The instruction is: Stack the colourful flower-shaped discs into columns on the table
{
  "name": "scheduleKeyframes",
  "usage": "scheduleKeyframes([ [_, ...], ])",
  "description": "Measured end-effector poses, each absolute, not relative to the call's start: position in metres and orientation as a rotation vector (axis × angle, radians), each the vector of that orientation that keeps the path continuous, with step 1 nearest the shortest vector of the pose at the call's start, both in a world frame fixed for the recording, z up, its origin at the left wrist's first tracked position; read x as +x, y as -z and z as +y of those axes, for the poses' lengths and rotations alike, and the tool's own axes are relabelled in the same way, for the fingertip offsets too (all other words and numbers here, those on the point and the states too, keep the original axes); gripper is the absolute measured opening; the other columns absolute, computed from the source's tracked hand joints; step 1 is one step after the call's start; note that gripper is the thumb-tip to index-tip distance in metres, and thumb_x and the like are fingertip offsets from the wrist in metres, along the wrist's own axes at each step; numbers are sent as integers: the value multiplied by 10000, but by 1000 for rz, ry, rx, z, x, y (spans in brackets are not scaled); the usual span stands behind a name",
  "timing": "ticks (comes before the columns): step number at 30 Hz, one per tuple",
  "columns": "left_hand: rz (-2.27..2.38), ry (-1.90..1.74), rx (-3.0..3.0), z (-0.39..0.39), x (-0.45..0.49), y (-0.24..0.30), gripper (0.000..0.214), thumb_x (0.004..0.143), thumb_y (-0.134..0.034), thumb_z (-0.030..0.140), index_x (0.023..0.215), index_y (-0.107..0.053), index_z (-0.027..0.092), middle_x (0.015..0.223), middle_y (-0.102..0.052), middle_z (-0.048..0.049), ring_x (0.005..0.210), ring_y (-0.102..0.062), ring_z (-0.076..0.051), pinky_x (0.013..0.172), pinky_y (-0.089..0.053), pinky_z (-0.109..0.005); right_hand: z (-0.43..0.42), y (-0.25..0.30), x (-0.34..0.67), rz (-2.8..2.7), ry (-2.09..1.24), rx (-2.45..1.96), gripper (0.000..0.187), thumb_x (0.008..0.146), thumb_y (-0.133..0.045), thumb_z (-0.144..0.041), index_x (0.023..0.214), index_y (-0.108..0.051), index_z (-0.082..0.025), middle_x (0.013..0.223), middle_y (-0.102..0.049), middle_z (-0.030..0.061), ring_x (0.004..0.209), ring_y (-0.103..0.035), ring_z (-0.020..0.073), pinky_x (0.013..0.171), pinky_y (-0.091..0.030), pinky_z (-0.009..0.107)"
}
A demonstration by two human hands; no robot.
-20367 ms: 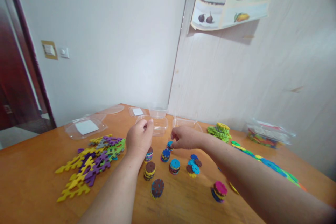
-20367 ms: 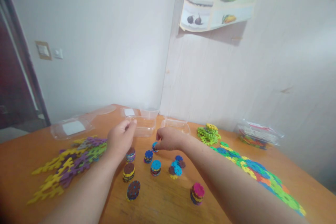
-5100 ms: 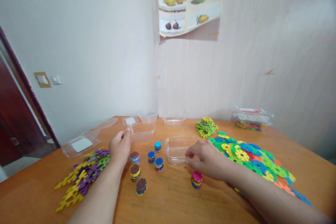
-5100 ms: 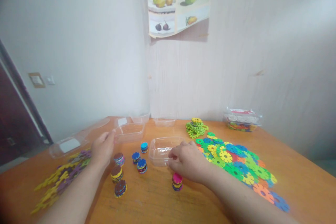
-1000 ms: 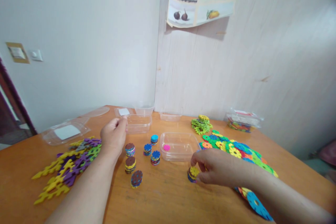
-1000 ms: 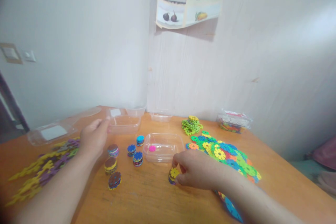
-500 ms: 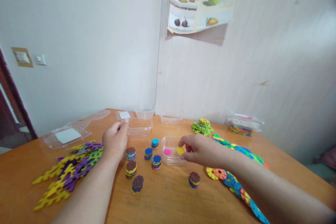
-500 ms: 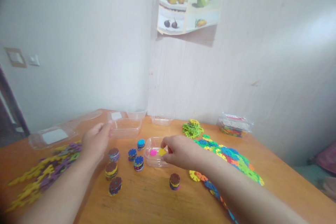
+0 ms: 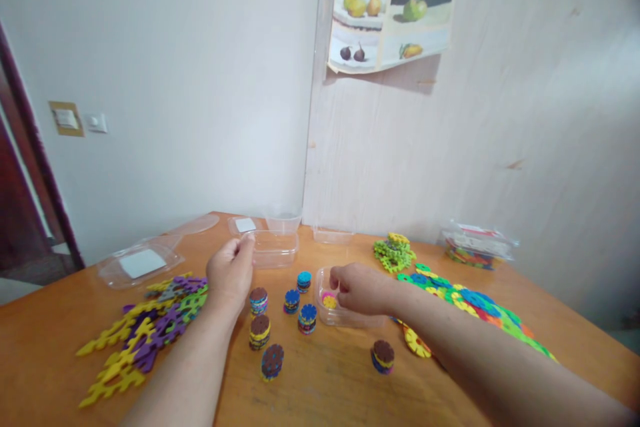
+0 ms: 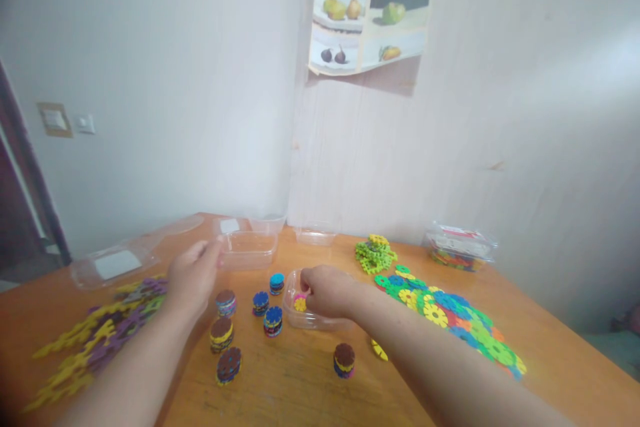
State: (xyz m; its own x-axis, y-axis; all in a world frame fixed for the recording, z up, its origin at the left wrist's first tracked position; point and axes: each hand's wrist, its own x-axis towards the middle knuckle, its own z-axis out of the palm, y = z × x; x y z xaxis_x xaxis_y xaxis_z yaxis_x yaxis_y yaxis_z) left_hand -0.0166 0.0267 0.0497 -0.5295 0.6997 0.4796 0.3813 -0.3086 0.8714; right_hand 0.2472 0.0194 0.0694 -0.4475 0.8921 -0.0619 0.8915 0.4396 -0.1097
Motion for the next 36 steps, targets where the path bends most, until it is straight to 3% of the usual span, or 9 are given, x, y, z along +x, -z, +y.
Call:
scheduleKeyframes([
  [6,1682,-1920,1386,29,-18,-48,418,871,-555,487,579,-503,193,511,-453,51,545,-417,-116,547,-299,-247,18,-74,246,-2743,-355,-1683,228,770,-576,-254,867,-780,-228,847,-761,39,764,-664,191,591,-380,247],
  [17,1683,-1923,1391,30,-18,-47,420,872,-552,498,582,-513,196,516,-472,47,547,-436,-120,548,-320,-245,13,-80,243,-2691,-468,-1735,278,796,-604,-308,970,-814,-253,902,-779,32,789,-669,192,662,-425,244],
  [29,1696,-1930,1375,27,-16,-50,409,858,-558,502,588,-532,195,525,-498,38,552,-451,-125,543,-323,-243,18,-76,245,-2651,-495,-1658,248,787,-603,-240,941,-798,-249,909,-770,10,813,-658,180,691,-429,238],
  [36,1727,-1922,1347,28,-17,-51,392,848,-555,501,601,-550,197,511,-516,39,536,-460,-131,540,-321,-247,-10,-98,270,-2458,-447,-1497,173,802,-548,-190,871,-705,-177,779,-690,3,692,-574,139,592,-381,218],
])
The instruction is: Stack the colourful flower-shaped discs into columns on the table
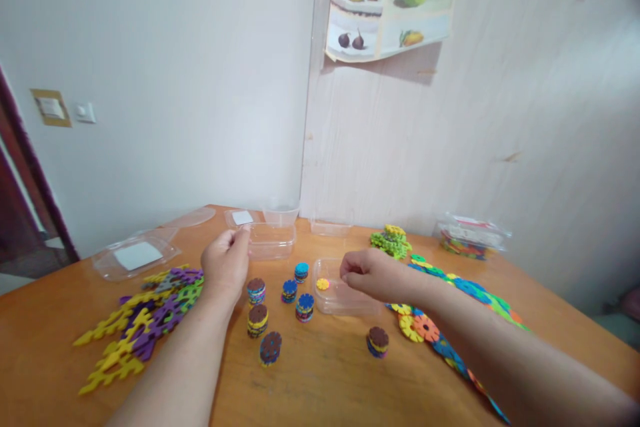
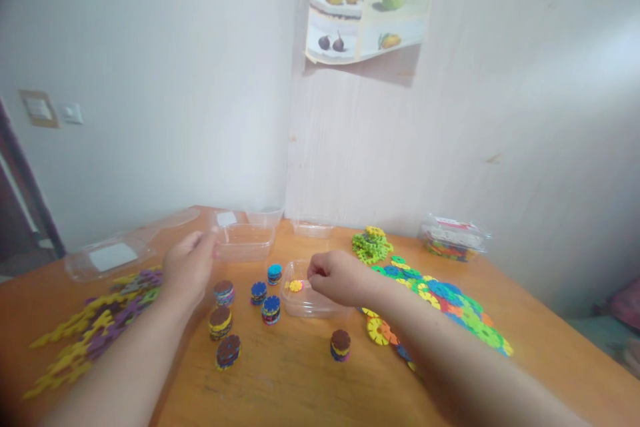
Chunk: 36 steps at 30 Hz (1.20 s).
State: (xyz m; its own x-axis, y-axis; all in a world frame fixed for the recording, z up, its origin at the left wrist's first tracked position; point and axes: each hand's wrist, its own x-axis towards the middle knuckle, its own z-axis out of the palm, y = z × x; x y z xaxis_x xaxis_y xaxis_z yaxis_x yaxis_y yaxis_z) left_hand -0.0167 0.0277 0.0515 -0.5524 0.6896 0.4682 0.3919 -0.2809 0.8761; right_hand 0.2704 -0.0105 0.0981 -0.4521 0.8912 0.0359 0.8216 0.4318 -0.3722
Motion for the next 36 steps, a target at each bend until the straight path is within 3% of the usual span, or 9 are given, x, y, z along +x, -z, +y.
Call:
scheduleKeyframes([
  [7,1725,-1925,1336,23,-11,-57,341,844,-561,442,610,-571,194,520,-509,43,525,-423,-125,531,-305,-249,-70,-104,308,-2431,-714,-1568,152,843,-606,-324,912,-680,-210,771,-676,-19,664,-564,132,541,-359,213],
  [10,1712,-1939,1330,22,-10,-58,335,846,-560,437,617,-575,193,523,-504,44,522,-415,-123,530,-304,-250,-80,-94,316,-2444,-604,-1668,262,804,-682,-392,1018,-710,-243,848,-704,-2,725,-607,158,581,-376,232],
  [15,1698,-1934,1323,22,-11,-57,344,845,-556,449,616,-574,192,527,-512,34,553,-449,-132,536,-312,-248,-84,-82,321,-2440,-551,-1728,343,750,-709,-311,1092,-706,-291,937,-720,-6,773,-638,165,627,-400,241],
  [29,1718,-1919,1366,24,-14,-54,370,850,-544,473,602,-545,198,510,-494,43,525,-425,-127,529,-305,-251,-79,-97,314,-2390,-581,-1631,183,806,-661,-298,974,-721,-254,853,-718,-9,726,-630,143,607,-408,227],
  [36,1714,-1922,1373,27,-17,-51,405,858,-554,512,601,-536,199,515,-493,41,548,-454,-134,539,-315,-249,-25,-106,274,-2475,-292,-1581,256,817,-656,-351,1039,-715,-237,914,-735,14,752,-639,156,593,-375,234],
])
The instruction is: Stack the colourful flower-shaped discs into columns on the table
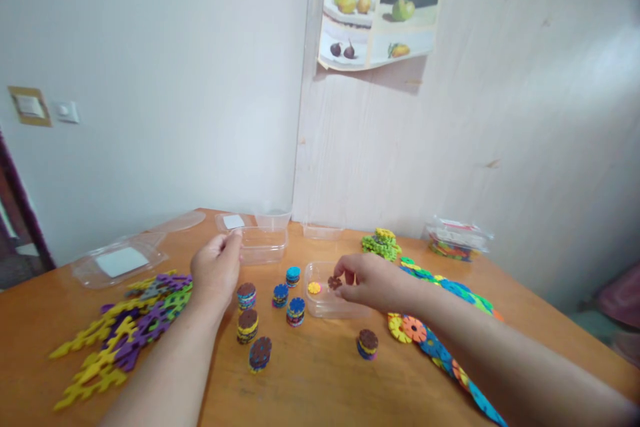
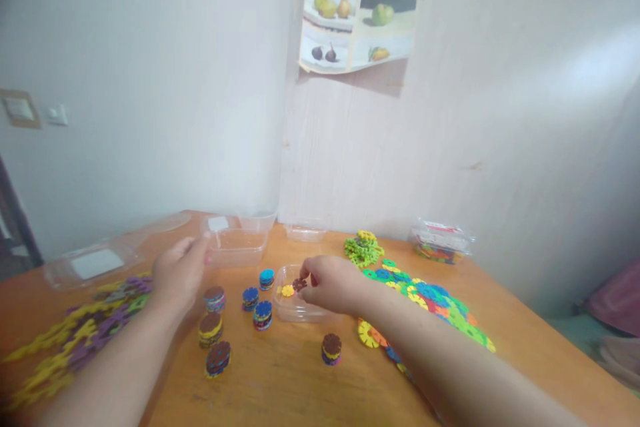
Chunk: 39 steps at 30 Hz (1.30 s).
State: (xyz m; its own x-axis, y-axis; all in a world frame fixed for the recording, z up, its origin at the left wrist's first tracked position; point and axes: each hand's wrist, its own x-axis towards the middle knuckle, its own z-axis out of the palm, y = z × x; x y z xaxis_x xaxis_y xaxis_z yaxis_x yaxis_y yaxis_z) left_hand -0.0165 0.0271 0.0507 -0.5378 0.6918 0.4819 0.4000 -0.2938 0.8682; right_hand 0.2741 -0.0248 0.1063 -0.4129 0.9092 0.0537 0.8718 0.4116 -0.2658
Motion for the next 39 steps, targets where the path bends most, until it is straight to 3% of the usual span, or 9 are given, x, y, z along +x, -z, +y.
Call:
scheduleKeyframes([
  [7,1696,-1925,1364,29,-18,-49,405,865,-552,499,593,-533,199,515,-492,44,546,-448,-127,552,-324,-246,15,-84,240,-2699,34,-1636,289,859,-615,-400,1085,-711,-248,1049,-758,72,914,-700,242,629,-398,266],
  [11,1675,-1923,1372,29,-18,-49,397,871,-549,489,598,-534,200,525,-494,46,550,-449,-123,554,-322,-247,16,-78,239,-2679,117,-1619,405,854,-626,-481,1179,-664,-243,1103,-751,97,964,-698,268,687,-436,289],
  [15,1683,-1923,1373,29,-17,-49,407,868,-557,491,586,-523,200,510,-480,47,541,-446,-122,546,-318,-246,9,-82,250,-2623,154,-1616,317,875,-577,-404,1123,-673,-231,1054,-761,86,911,-697,254,652,-411,286],
  [18,1691,-1921,1380,29,-16,-49,416,866,-555,490,570,-508,201,491,-462,46,526,-425,-122,538,-308,-250,2,-87,260,-2608,117,-1595,243,862,-546,-313,1026,-709,-237,993,-767,55,859,-689,226,615,-377,272],
  [21,1693,-1914,1390,28,-16,-49,417,863,-554,499,575,-513,200,500,-472,43,536,-432,-124,540,-310,-250,-2,-90,264,-2668,-12,-1604,284,823,-540,-233,1015,-749,-249,986,-772,43,857,-685,210,621,-377,260],
  [29,1721,-1900,1408,29,-19,-47,417,870,-541,514,600,-527,198,509,-469,49,546,-444,-127,548,-311,-251,11,-85,255,-2839,-446,-1548,351,829,-550,-269,1072,-802,-291,968,-797,6,818,-697,179,620,-425,224],
  [36,1694,-1914,1366,31,-19,-47,395,861,-562,498,608,-535,196,510,-483,49,547,-443,-123,543,-319,-246,19,-80,254,-2808,-506,-1542,481,784,-529,-185,1180,-767,-320,1109,-785,10,916,-710,206,735,-475,253],
  [39,1694,-1921,1361,30,-18,-49,387,860,-558,491,611,-547,195,513,-495,46,549,-450,-126,542,-318,-246,18,-82,255,-2736,-479,-1548,489,775,-525,-158,1182,-765,-286,1133,-776,31,951,-698,211,772,-476,260],
])
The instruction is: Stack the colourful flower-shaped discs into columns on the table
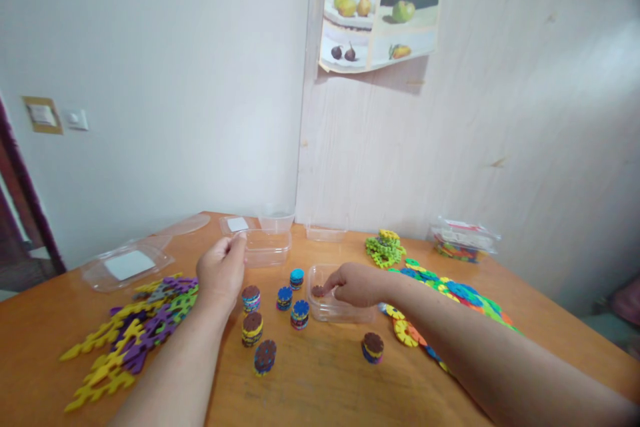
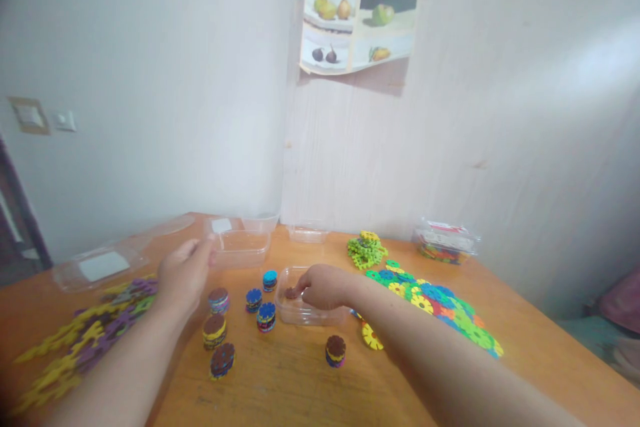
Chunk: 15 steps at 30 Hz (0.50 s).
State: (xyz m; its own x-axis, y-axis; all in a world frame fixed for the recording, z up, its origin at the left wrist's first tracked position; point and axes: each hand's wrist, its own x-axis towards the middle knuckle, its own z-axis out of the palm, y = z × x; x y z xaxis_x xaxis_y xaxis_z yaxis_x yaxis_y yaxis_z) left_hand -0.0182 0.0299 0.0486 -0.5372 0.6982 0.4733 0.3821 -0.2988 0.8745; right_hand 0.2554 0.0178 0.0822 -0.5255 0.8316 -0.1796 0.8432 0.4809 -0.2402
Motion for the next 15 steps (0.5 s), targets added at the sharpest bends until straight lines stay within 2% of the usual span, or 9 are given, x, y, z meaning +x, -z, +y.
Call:
scheduleKeyframes([
  [4,1700,-1938,1358,27,-17,-52,392,855,-556,478,587,-537,194,510,-507,43,542,-454,-123,543,-316,-249,2,-95,262,2759,438,1666,335,792,-546,-183,1030,-781,-193,961,-777,52,830,-667,184,685,-450,244],
  [6,1708,-1934,1355,27,-16,-53,385,853,-557,471,586,-539,193,510,-512,43,540,-458,-123,546,-319,-249,-12,-103,271,2828,473,1723,243,808,-545,-207,934,-751,-174,818,-732,24,714,-614,148,603,-411,226],
  [9,1713,-1925,1357,27,-16,-53,370,852,-554,464,601,-555,191,510,-517,43,541,-463,-125,541,-317,-249,-36,-111,288,2871,636,1675,160,811,-557,-216,880,-697,-180,746,-669,-18,647,-549,114,547,-370,205],
  [12,1690,-1932,1351,28,-15,-52,353,846,-554,454,610,-559,191,509,-504,45,540,-456,-124,531,-313,-246,-59,-112,303,2732,714,1638,158,805,-606,-259,918,-700,-202,758,-684,-27,641,-561,115,527,-348,207],
  [15,1671,-1938,1356,28,-15,-52,340,837,-557,447,613,-564,191,515,-500,44,544,-455,-125,532,-319,-244,-74,-107,310,2668,557,1659,298,798,-671,-390,1055,-720,-247,823,-722,-13,685,-604,142,550,-353,226],
])
